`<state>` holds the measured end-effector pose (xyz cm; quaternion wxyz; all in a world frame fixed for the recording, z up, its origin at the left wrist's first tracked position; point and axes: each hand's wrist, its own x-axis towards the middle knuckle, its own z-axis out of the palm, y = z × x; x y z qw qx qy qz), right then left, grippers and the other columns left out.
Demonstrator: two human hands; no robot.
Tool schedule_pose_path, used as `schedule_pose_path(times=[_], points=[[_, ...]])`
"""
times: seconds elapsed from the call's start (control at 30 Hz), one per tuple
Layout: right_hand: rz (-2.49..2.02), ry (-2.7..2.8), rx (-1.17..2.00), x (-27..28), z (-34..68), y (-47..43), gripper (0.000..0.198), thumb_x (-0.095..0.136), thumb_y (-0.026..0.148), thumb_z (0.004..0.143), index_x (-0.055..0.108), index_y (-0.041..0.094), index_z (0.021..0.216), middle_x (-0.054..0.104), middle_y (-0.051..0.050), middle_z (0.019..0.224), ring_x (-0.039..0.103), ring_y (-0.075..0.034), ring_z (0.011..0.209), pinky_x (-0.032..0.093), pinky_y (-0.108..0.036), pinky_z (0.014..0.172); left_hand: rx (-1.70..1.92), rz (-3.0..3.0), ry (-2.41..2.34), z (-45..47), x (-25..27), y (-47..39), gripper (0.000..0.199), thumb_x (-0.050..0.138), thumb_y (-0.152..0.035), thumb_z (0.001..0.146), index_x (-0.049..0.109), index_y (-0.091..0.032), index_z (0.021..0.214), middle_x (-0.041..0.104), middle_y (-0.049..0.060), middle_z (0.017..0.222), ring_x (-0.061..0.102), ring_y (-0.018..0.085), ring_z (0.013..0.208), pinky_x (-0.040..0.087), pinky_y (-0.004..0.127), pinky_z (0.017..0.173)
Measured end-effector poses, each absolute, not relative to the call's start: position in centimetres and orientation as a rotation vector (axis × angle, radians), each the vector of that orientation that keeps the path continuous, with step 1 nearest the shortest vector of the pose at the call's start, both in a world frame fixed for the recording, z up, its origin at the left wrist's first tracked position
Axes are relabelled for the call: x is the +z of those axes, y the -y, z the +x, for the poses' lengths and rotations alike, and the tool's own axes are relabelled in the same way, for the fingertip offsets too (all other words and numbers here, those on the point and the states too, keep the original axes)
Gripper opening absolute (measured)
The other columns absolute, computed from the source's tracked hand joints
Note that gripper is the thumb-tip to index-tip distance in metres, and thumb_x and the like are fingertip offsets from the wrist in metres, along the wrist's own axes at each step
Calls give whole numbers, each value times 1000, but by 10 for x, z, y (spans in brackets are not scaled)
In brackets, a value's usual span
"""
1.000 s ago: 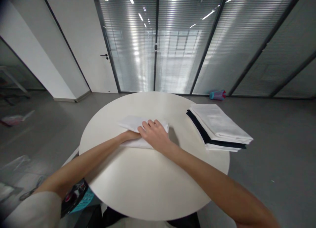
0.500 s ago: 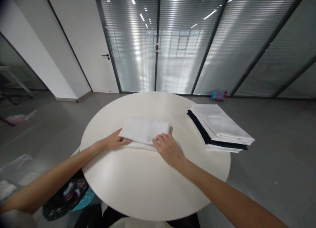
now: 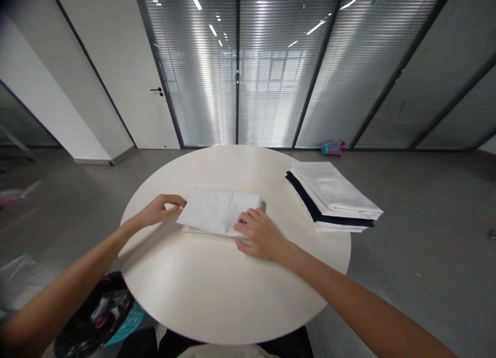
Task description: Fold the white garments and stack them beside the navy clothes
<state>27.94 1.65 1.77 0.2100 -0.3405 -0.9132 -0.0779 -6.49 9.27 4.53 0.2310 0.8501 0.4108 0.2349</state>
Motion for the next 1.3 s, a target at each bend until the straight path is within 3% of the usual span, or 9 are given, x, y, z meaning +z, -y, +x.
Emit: schedule_pose_path(times=[0.1,0.17,0.3,0.43,0.67,0.83,0.93,1.13,1.3], points=[[-1228,2356,-67,37,265,-25,31,44,36,101,68,19,111,66,-11,114,56,-24,108,39,-42,96,996,2350,-1377,-49,66,-96,28,47,-27,87,72,-17,90,75,7,97,70,22,92,58,30,73],[-1361,2298,-32,43,251,-38,43,34,40,105,62,18,129,60,-14,134,51,-25,126,37,-44,105,1015,2499,-1312,-23,66,-99,32,44,-25,91,72,-18,103,73,8,115,66,25,113,56,38,91],[-1440,2469,4,32,236,-67,63,28,53,105,41,13,152,37,-16,158,30,-29,148,23,-48,119,665,2774,-1276,23,31,-101,47,42,-24,95,57,-16,139,52,11,149,36,31,146,28,55,120],[-1366,2619,42,13,247,-82,71,25,61,103,31,16,158,27,-13,163,22,-28,152,18,-48,123,516,2847,-1301,27,-6,-99,59,38,-39,101,38,-13,154,35,17,159,23,37,151,19,57,121],[-1533,2524,84,3,272,-91,80,23,69,99,29,16,158,23,-14,164,19,-29,153,18,-51,123,461,2839,-1311,19,-10,-96,65,37,-49,102,32,-15,157,25,17,163,15,37,152,15,57,123],[-1576,2463,183,12,275,-92,79,14,66,101,34,15,157,27,-13,163,19,-28,153,14,-52,123,376,2864,-1349,21,3,-96,64,39,-48,101,36,-16,156,33,14,161,23,35,151,18,54,123],[-1567,2437,201,17,272,-91,82,15,70,99,33,16,158,24,-12,164,14,-30,154,10,-53,123,409,2910,-1283,17,7,-100,64,42,-55,99,38,-24,155,38,10,159,23,34,151,9,58,124],[-1456,2475,345,1,288,-99,71,27,64,101,32,22,158,30,-9,163,28,-27,149,22,-47,121,342,2897,-1102,-8,-11,-114,62,31,-51,104,18,-29,161,18,7,166,15,31,154,6,56,124],[-1481,2299,399,6,302,-107,51,27,39,105,57,16,139,58,-11,143,52,-24,132,36,-40,112,529,3025,-815,-11,10,-91,65,39,-59,100,31,-30,158,36,10,160,27,35,149,14,59,121]])
